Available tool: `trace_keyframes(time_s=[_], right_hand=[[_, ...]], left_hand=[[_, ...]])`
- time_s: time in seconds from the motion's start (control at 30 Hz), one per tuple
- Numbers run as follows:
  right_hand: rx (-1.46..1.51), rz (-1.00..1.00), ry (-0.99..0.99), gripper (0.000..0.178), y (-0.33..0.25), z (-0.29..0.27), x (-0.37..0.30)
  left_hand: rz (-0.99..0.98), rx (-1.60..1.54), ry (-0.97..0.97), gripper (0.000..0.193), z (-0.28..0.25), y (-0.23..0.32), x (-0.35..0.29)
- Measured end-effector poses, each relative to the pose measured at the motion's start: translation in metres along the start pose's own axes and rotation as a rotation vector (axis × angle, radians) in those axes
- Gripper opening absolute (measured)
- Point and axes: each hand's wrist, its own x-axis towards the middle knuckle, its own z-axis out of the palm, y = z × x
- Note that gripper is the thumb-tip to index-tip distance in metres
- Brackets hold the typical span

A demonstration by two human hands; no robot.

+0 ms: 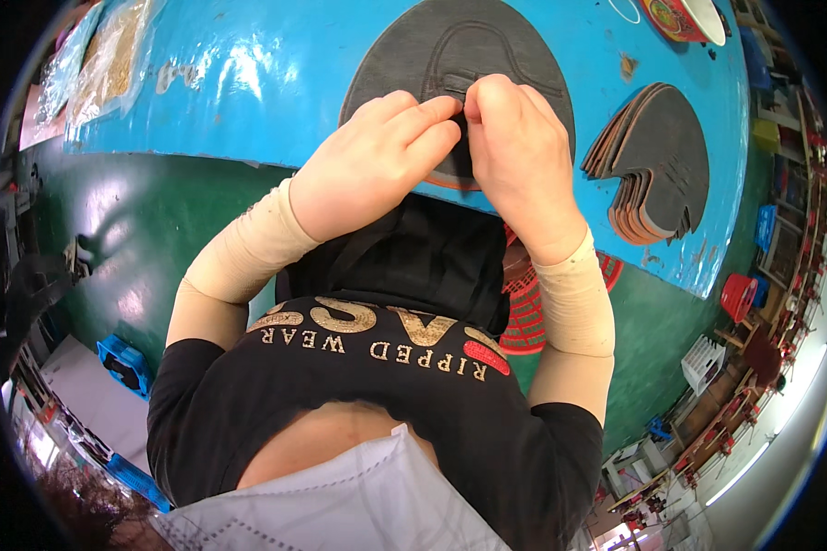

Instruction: The person assembles shoe components by inserting small plastic fasteners into the slots of shoe upper panels by hand.

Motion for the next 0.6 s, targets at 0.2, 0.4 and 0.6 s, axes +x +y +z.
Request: trace_keyframes(time_s=[0.2, 0.4, 0.6], right_hand=[[0.151, 0.256, 0.358, 0.014, 0.002, 0.003, -0.03], [0.107, 0.062, 0.277, 0.021, -0.005, 0.01, -0.029], [-0.11, -0.15, 0.165, 0.026, -0.002, 0.013, -0.028]], left_hand=[[0.047, 0.159, 0.014, 0.027, 0.002, 0.004, 0.001], [0.035, 0.122, 0.01, 0.027, 0.0, 0.002, 0.001], [0.01, 0.093, 0.013, 0.03, 0.004, 0.004, 0.001]])
